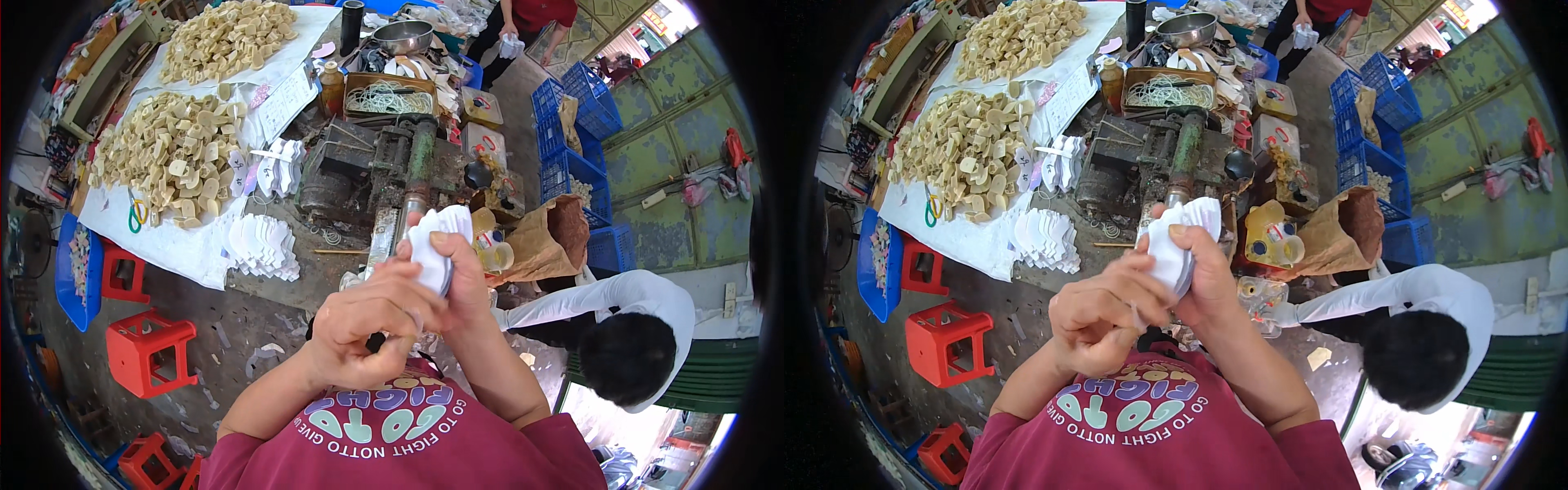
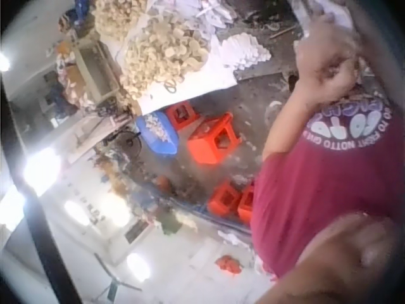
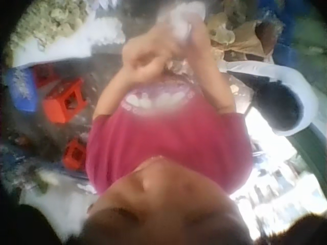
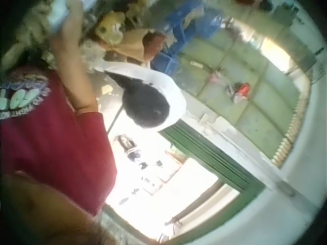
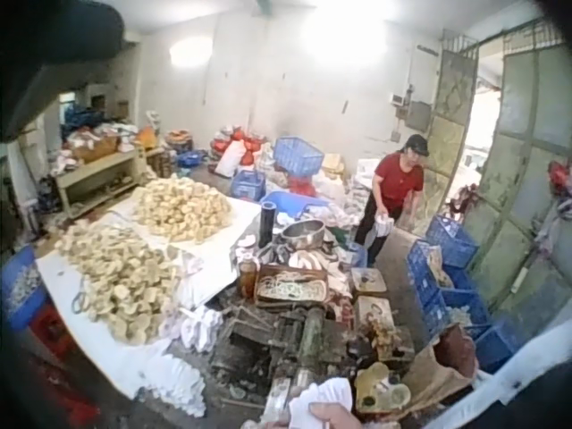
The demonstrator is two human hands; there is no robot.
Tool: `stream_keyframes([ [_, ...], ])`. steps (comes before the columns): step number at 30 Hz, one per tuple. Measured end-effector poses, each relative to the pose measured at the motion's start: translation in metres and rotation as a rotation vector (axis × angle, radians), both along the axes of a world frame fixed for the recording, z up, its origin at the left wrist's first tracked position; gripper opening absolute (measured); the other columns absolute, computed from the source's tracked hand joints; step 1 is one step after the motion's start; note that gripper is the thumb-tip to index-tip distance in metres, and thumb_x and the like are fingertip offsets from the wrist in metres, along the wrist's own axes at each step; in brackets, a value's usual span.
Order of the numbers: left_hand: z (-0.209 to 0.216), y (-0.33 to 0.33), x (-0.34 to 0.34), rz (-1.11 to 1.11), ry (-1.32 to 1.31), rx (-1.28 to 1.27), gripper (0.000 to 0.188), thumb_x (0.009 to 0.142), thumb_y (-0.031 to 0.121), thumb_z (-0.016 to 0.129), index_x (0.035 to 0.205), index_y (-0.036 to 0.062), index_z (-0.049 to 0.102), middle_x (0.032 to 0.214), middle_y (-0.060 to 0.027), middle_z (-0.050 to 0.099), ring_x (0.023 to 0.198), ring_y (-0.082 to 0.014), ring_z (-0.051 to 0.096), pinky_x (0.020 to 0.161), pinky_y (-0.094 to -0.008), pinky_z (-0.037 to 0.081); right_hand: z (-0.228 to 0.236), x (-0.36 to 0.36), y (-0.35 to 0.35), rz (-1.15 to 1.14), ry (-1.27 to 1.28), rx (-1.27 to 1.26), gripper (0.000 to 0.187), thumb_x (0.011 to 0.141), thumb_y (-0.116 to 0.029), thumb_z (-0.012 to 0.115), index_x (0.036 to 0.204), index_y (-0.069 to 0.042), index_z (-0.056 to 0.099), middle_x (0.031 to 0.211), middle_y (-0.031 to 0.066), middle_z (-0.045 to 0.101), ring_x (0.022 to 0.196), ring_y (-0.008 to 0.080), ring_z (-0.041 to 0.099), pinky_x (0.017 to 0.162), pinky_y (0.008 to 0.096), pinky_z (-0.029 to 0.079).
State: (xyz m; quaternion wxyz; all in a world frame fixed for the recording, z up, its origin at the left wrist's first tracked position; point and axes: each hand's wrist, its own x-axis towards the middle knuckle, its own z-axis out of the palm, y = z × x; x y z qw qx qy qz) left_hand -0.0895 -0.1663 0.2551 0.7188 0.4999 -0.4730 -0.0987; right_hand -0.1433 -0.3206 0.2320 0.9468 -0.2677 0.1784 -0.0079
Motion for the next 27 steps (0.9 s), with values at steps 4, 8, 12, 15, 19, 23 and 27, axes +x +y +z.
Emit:
stream_keyframes([
  [4,0.0,0.013,-0.007,-0.144,0.333,-0.146,0.011,0.083,0.007,0.059,0.072,0.0044,0.055,0.066,-0.0108,0.063,0.063,-0.025,0.063,0.087,-0.0473,0.045,0.008,0.002,0.006,-0.072,-0.045,0.049,0.041,0.083,-0.025,0.057,0.12,-0.01,0.049,0.082,0.0079,0.061,0.077,0.023,0.062,0.093,0.0508,0.046],
  [8,-0.016,0.072,-0.006,-0.214,0.65,-0.059,0.01,0.081,0.005,0.059,0.073,0.0003,0.055,0.068,-0.0105,0.061,0.063,-0.0215,0.06,0.071,-0.042,0.05,0.008,-0.001,-0.025,-0.237,-0.066,0.059,0.039,0.081,-0.023,0.059,0.116,-0.009,0.047,0.084,0.0105,0.06,0.078,0.0269,0.061,0.089,0.0508,0.047],
  [12,-0.097,0.148,-0.002,0.298,0.244,1.163,0.042,0.078,0.027,0.072,0.108,0.0001,0.061,0.087,-0.0207,0.065,0.082,-0.0324,0.064,0.078,-0.0458,0.049,0.009,-0.016,-0.062,-0.261,-0.169,-0.107,0.043,0.081,-0.025,0.063,0.118,-0.009,0.048,0.083,0.0082,0.058,0.078,0.0228,0.059,0.089,0.047,0.048],
  [15,-0.142,0.188,-0.039,0.515,-0.595,1.643,0.068,0.072,0.044,0.076,0.125,0.0058,0.057,0.102,-0.0248,0.064,0.099,-0.0384,0.061,0.093,-0.0509,0.043,0.009,-0.017,-0.065,-0.217,-0.203,-0.2,0.05,0.081,-0.026,0.067,0.124,-0.009,0.046,0.083,0.007,0.057,0.079,0.0209,0.058,0.086,0.0433,0.048],
  [19,-0.131,0.196,-0.018,-0.004,0.332,1.78,0.066,0.075,0.052,0.069,0.124,0.0087,0.06,0.109,-0.0214,0.065,0.108,-0.0381,0.059,0.108,-0.054,0.028,0.011,-0.015,-0.052,-0.121,-0.273,-0.349,0.067,0.078,-0.019,0.073,0.135,-0.004,0.04,0.085,0.0075,0.058,0.082,0.0203,0.059,0.082,0.0374,0.048],
  [23,-0.082,0.166,0.008,0.248,0.003,1.57,0.029,0.082,0.029,0.068,0.087,0.0011,0.072,0.078,-0.0134,0.069,0.074,-0.0234,0.067,0.071,-0.0378,0.051,0.024,-0.009,-0.037,-0.014,-0.233,-0.558,0.085,0.068,-0.015,0.081,0.138,-0.002,0.035,0.085,0.0063,0.059,0.084,0.0191,0.059,0.083,0.0366,0.047],
  [27,-0.015,0.097,0.012,0.29,0.268,0.871,0.015,0.085,0.009,0.063,0.075,-0.0013,0.065,0.064,-0.0007,0.059,0.061,-0.0051,0.049,0.055,-0.0228,0.041,0.033,-0.007,-0.016,0.067,-0.182,-0.729,0.095,0.061,-0.012,0.087,0.139,0.0,0.035,0.086,0.0049,0.06,0.084,0.0157,0.059,0.079,0.0317,0.048],
])
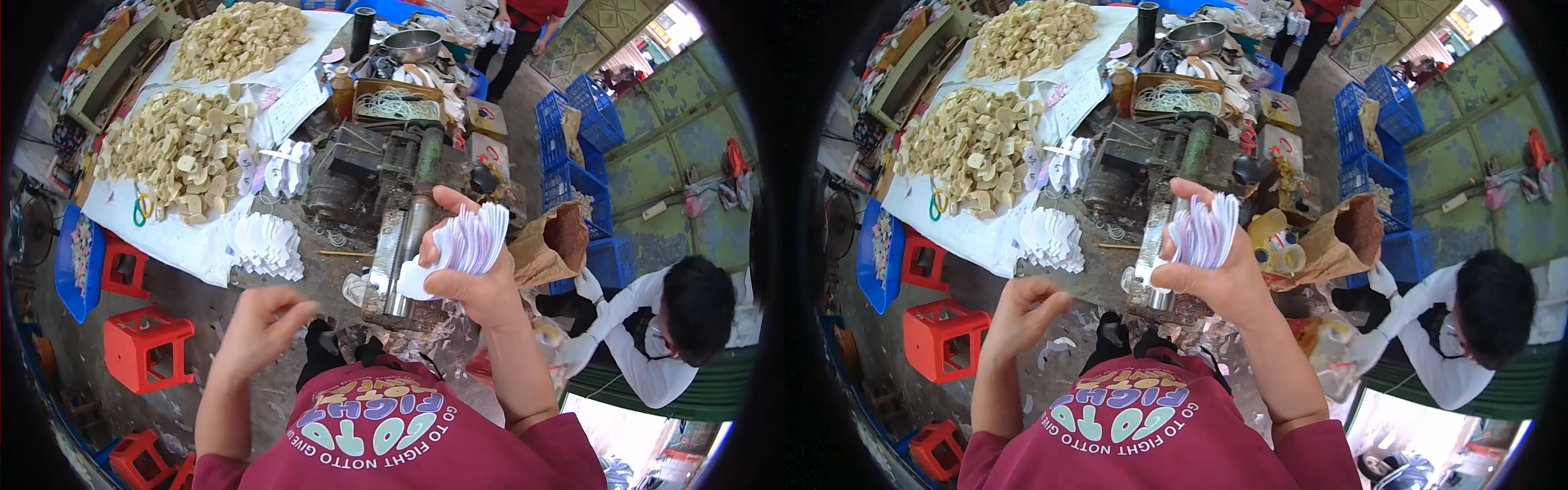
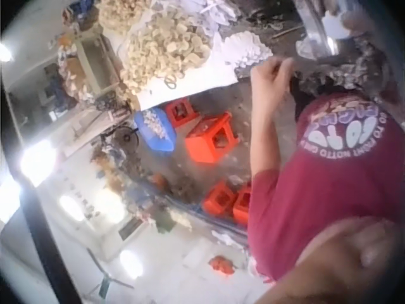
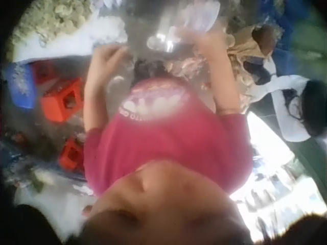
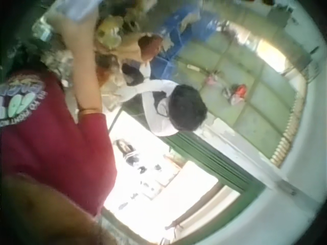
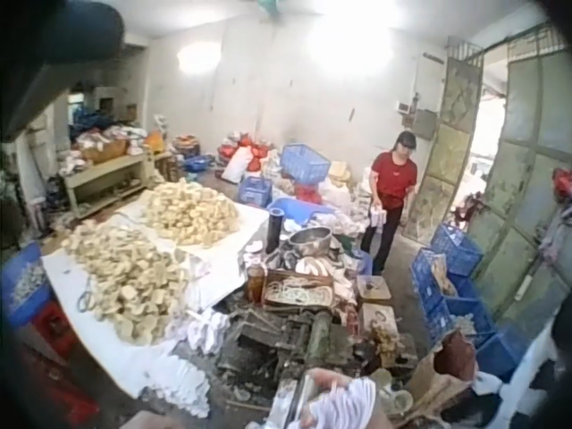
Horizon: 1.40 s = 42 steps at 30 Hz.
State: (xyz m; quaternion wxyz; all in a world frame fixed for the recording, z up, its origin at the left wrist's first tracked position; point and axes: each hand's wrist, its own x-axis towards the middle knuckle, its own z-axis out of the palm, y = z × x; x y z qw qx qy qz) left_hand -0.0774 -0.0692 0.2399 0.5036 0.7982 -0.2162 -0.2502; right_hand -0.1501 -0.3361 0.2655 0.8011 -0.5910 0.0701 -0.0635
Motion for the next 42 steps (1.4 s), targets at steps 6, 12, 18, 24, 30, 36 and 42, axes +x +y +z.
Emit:
stream_keyframes([
  [6,0.037,-0.073,0.004,-0.103,0.41,-0.56,0.011,0.083,0.005,0.071,0.087,-0.0013,0.062,0.078,-0.0029,0.064,0.073,-0.0062,0.06,0.063,-0.0209,0.049,0.011,0.005,0.022,0.154,0.058,-0.048,0.091,0.066,0.001,0.083,0.142,-0.003,0.033,0.097,-0.0002,0.059,0.089,0.0069,0.057,0.077,0.0231,0.048],
  [12,0.038,-0.097,0.016,-0.174,0.528,-0.548,0.015,0.084,0.008,0.072,0.079,0.0012,0.061,0.065,0.0013,0.061,0.057,-0.0013,0.055,0.049,-0.0176,0.042,0.009,0.003,0.006,0.217,0.066,0.088,0.097,0.059,-0.008,0.09,0.14,0.0,0.037,0.107,0.0035,0.061,0.097,0.0095,0.059,0.083,0.0261,0.049],
  [18,0.033,-0.113,0.017,-0.183,0.47,-0.496,0.012,0.085,0.008,0.07,0.079,0.0024,0.061,0.06,0.0027,0.059,0.049,-0.0013,0.049,0.046,-0.0191,0.037,-0.021,0.005,-0.009,0.232,0.041,0.298,0.09,0.061,-0.013,0.088,0.136,0.002,0.041,0.112,0.0061,0.06,0.098,0.0117,0.06,0.086,0.0265,0.047],
  [24,0.005,-0.115,0.014,-0.002,0.2,-0.638,0.005,0.089,0.006,0.062,0.087,0.001,0.063,0.076,-0.0019,0.066,0.062,-0.0047,0.058,0.054,-0.0198,0.047,-0.012,-0.001,-0.029,0.029,0.193,-0.129,0.062,0.071,-0.005,0.075,0.127,0.004,0.051,0.104,0.0051,0.064,0.089,0.0109,0.062,0.078,0.026,0.05],
  [30,-0.006,-0.11,0.015,0.043,0.403,-0.565,0.006,0.091,0.004,0.059,0.095,0.0015,0.062,0.085,-0.0089,0.069,0.071,-0.0133,0.067,0.062,-0.0249,0.057,-0.001,-0.035,-0.073,0.282,0.174,0.063,0.06,0.064,0.001,0.072,0.123,0.004,0.057,0.142,0.0131,0.043,0.088,0.0124,0.063,0.077,0.0287,0.051],
  [36,-0.02,-0.118,0.0,-0.032,-0.003,-0.461,0.025,0.084,0.002,0.068,0.107,0.0008,0.062,0.095,-0.0043,0.059,0.083,-0.0093,0.058,0.072,-0.0226,0.048,-0.004,-0.039,-0.079,0.291,0.271,-0.095,0.06,0.064,-0.003,0.076,0.121,0.003,0.058,0.128,0.0102,0.054,0.101,0.0136,0.058,0.087,0.0316,0.047],
  [42,-0.07,-0.091,0.005,0.155,-0.375,-0.162,0.031,0.074,-0.001,0.071,0.103,0.0031,0.066,0.105,-0.0103,0.059,0.094,-0.0206,0.059,0.082,-0.0308,0.046,-0.016,-0.013,-0.1,0.591,0.797,-0.394,0.059,0.063,-0.008,0.074,0.119,0.0,0.059,0.107,0.0058,0.064,0.102,0.0111,0.056,0.087,0.0272,0.044],
])
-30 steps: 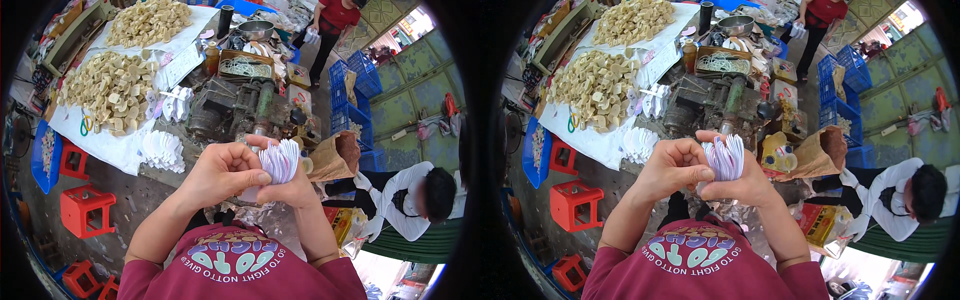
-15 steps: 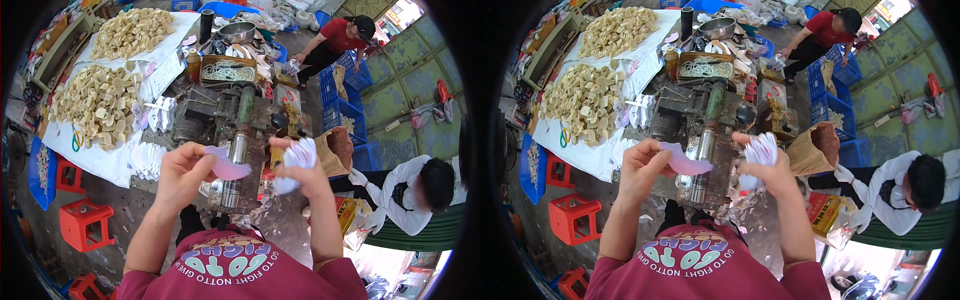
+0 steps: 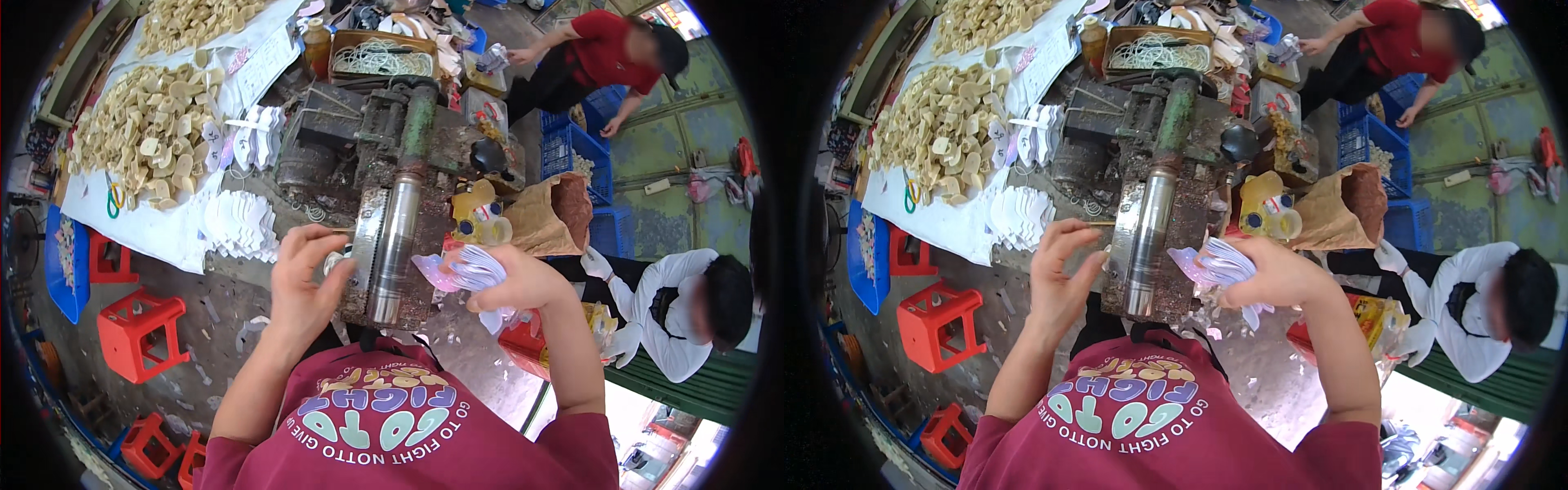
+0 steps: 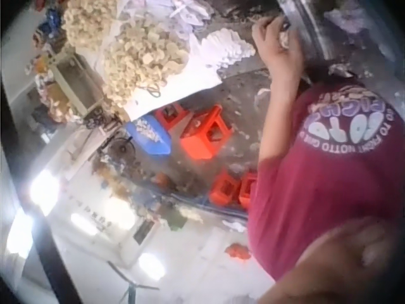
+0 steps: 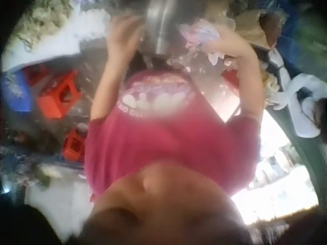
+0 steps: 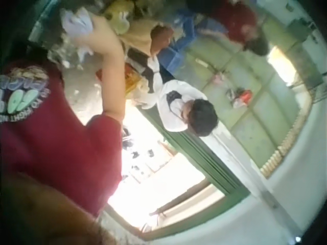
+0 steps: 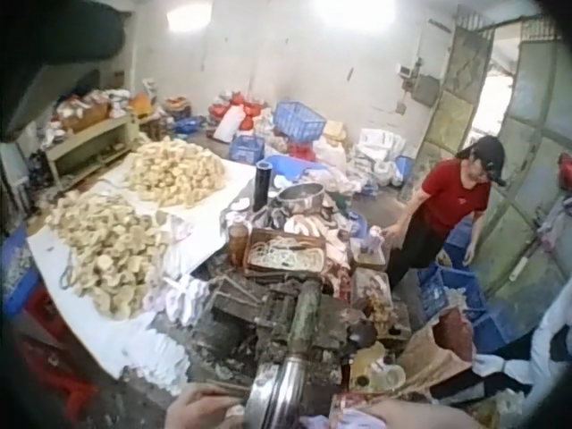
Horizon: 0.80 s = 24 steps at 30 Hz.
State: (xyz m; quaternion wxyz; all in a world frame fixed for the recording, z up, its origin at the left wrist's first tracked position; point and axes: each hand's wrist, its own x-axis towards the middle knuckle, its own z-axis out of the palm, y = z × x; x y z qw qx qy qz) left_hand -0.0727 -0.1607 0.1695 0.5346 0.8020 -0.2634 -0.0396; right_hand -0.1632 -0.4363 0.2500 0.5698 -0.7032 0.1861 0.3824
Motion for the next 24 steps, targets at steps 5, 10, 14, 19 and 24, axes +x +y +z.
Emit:
stream_keyframes([
  [5,-0.023,-0.014,-0.005,-0.028,-0.019,0.055,0.029,0.072,0.0,0.074,0.1,0.0031,0.068,0.101,-0.0126,0.058,0.093,-0.0258,0.06,0.08,-0.0318,0.048,-0.023,0.023,0.011,0.035,-0.2,-0.031,0.053,0.068,-0.014,0.074,0.116,0.001,0.058,0.091,0.0063,0.066,0.076,0.0138,0.062,0.071,0.0277,0.051],
  [10,-0.038,-0.006,0.007,0.037,0.214,-0.127,0.01,0.077,0.001,0.069,0.087,0.0007,0.067,0.096,-0.0121,0.061,0.09,-0.0238,0.061,0.079,-0.0313,0.048,-0.008,0.017,0.021,-0.536,-0.292,0.18,0.056,0.069,-0.017,0.071,0.118,0.003,0.052,0.088,0.0148,0.068,0.08,0.0247,0.068,0.076,0.0354,0.055],
  [14,-0.065,0.041,0.06,0.354,0.042,-0.086,0.007,0.079,0.002,0.066,0.084,0.0004,0.062,0.089,-0.012,0.06,0.085,-0.0283,0.06,0.077,-0.0356,0.047,-0.012,-0.001,0.019,-0.613,-0.355,0.371,0.063,0.071,-0.027,0.069,0.121,0.004,0.047,0.068,0.0132,0.062,0.072,0.0285,0.067,0.084,0.0434,0.054],
  [19,-0.116,0.123,0.13,0.37,-0.551,0.575,0.003,0.075,0.005,0.062,0.076,0.0056,0.06,0.08,-0.0087,0.058,0.079,-0.0289,0.056,0.076,-0.0393,0.042,-0.02,0.007,0.041,-0.743,-0.426,0.628,0.077,0.076,-0.033,0.072,0.135,0.003,0.038,0.068,0.0053,0.052,0.065,0.0197,0.058,0.081,0.0405,0.054],
  [24,-0.167,0.129,0.103,0.074,-0.383,0.761,0.021,0.078,0.007,0.061,0.099,0.0063,0.063,0.089,-0.0125,0.061,0.093,-0.0306,0.057,0.088,-0.0436,0.04,-0.012,0.014,0.048,-0.703,-0.43,0.461,0.096,0.064,-0.015,0.077,0.145,0.0,0.026,0.08,0.0082,0.058,0.076,0.0185,0.059,0.072,0.0317,0.049],
])
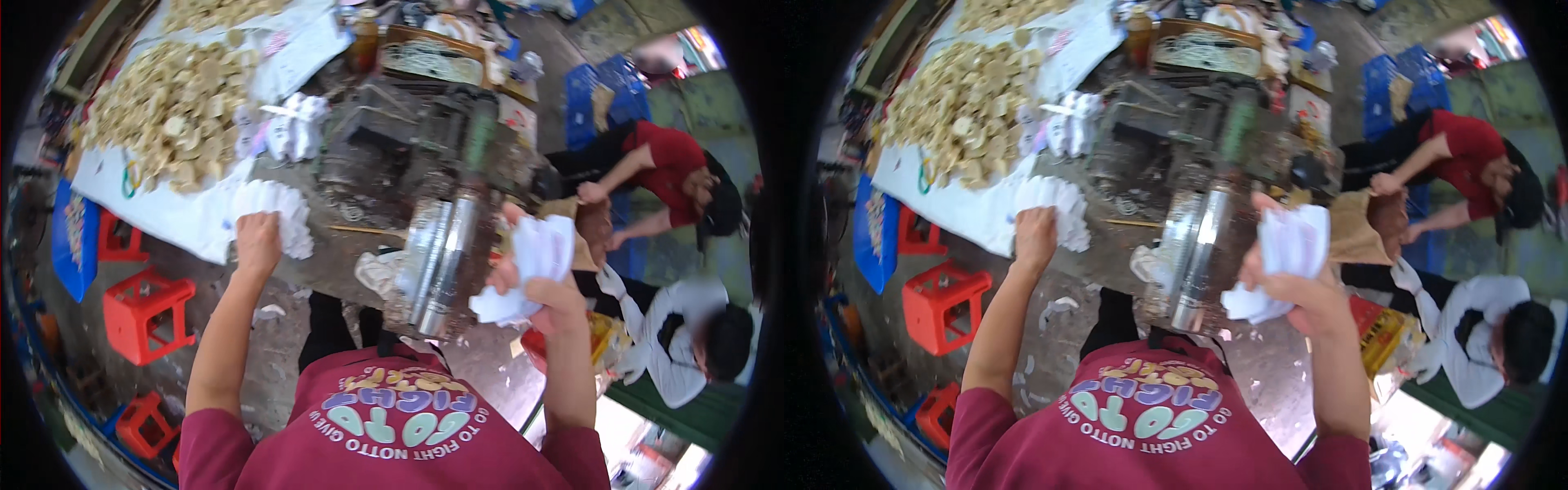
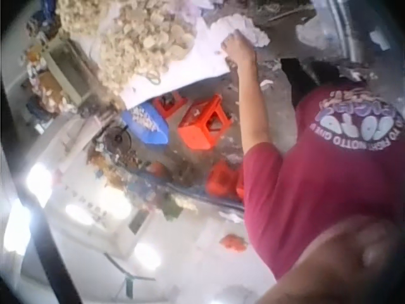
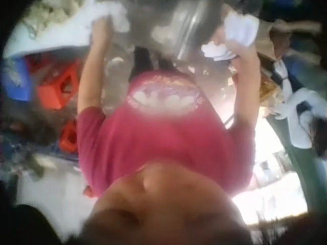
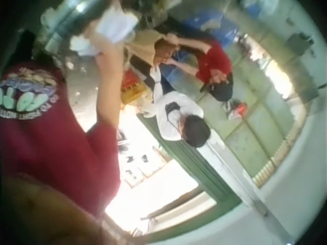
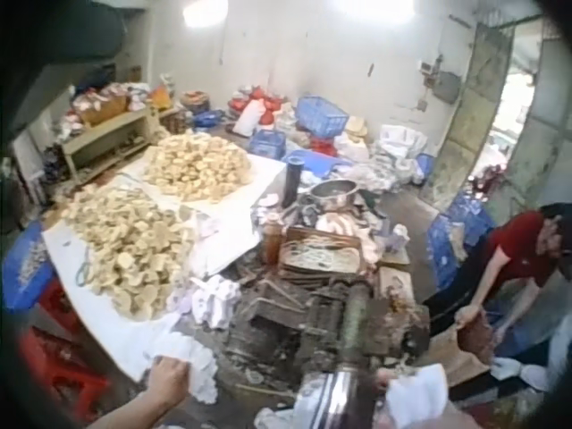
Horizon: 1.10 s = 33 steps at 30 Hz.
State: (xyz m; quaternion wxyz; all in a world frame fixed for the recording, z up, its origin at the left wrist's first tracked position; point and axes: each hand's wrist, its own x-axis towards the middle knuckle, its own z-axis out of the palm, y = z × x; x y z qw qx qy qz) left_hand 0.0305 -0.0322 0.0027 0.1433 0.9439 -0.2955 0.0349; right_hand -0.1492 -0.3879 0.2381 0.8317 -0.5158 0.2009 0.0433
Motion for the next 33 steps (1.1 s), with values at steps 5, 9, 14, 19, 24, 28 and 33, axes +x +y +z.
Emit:
stream_keyframes([
  [5,0.095,-0.077,-0.04,0.145,0.055,-0.597,0.028,0.074,0.004,0.067,0.101,0.0025,0.064,0.087,-0.0086,0.062,0.092,-0.0236,0.058,0.083,-0.0344,0.044,0.011,0.006,0.013,0.062,0.012,-0.32,0.095,0.06,-0.004,0.082,0.143,-0.004,0.035,0.115,0.0038,0.054,0.092,0.011,0.056,0.084,0.0248,0.046],
  [9,0.207,-0.147,-0.084,-0.118,1.275,-1.063,0.014,0.082,0.013,0.071,0.08,0.0005,0.065,0.078,-0.001,0.064,0.073,-0.0071,0.057,0.069,-0.0242,0.045,0.024,0.012,0.031,0.131,-0.025,-0.327,0.09,0.063,-0.007,0.084,0.14,-0.002,0.038,0.115,0.0034,0.057,0.102,0.0103,0.055,0.089,0.0269,0.044],
  [14,0.21,-0.16,-0.088,-0.214,1.444,-1.184,0.011,0.087,0.009,0.066,0.08,0.0004,0.065,0.077,0.0002,0.064,0.071,-0.0045,0.056,0.067,-0.0209,0.044,0.025,0.002,0.01,0.081,0.027,-0.377,0.077,0.059,-0.003,0.075,0.131,0.002,0.047,0.111,0.0082,0.061,0.096,0.0126,0.059,0.083,0.0291,0.048],
  [19,0.192,-0.149,-0.084,-0.053,1.229,-1.156,0.01,0.088,0.008,0.064,0.081,0.0004,0.066,0.077,0.0,0.065,0.07,-0.0041,0.056,0.064,-0.0204,0.044,0.013,-0.025,-0.029,0.071,-0.003,-0.26,0.069,0.058,-0.003,0.073,0.124,0.001,0.054,0.134,0.0167,0.051,0.107,0.0159,0.058,0.087,0.0317,0.048],
  [24,0.189,-0.162,-0.102,-0.179,0.937,-0.984,0.012,0.083,0.01,0.07,0.09,-0.0001,0.068,0.077,-0.0026,0.061,0.073,-0.01,0.056,0.068,-0.0268,0.046,0.009,-0.021,-0.031,0.446,-0.037,-0.295,0.071,0.061,-0.003,0.076,0.128,0.002,0.053,0.135,0.0145,0.052,0.117,0.0181,0.055,0.098,0.0312,0.042],
  [28,0.157,-0.141,-0.09,-0.094,0.491,-0.848,0.024,0.072,0.007,0.075,0.095,0.0047,0.069,0.087,-0.0087,0.061,0.078,-0.0238,0.059,0.068,-0.0321,0.046,-0.005,-0.026,-0.062,0.574,0.307,-0.312,0.07,0.06,-0.011,0.078,0.125,0.002,0.056,0.116,0.0087,0.063,0.101,0.0137,0.058,0.092,0.0283,0.044],
  [33,0.136,-0.147,-0.099,-0.132,0.332,-0.677,0.027,0.071,0.006,0.076,0.097,0.0085,0.071,0.089,-0.0081,0.058,0.085,-0.0247,0.056,0.075,-0.0351,0.044,-0.021,0.003,-0.046,0.714,0.383,-0.407,0.071,0.06,-0.01,0.078,0.125,0.002,0.053,0.116,0.0068,0.061,0.102,0.0128,0.056,0.09,0.0279,0.044],
])
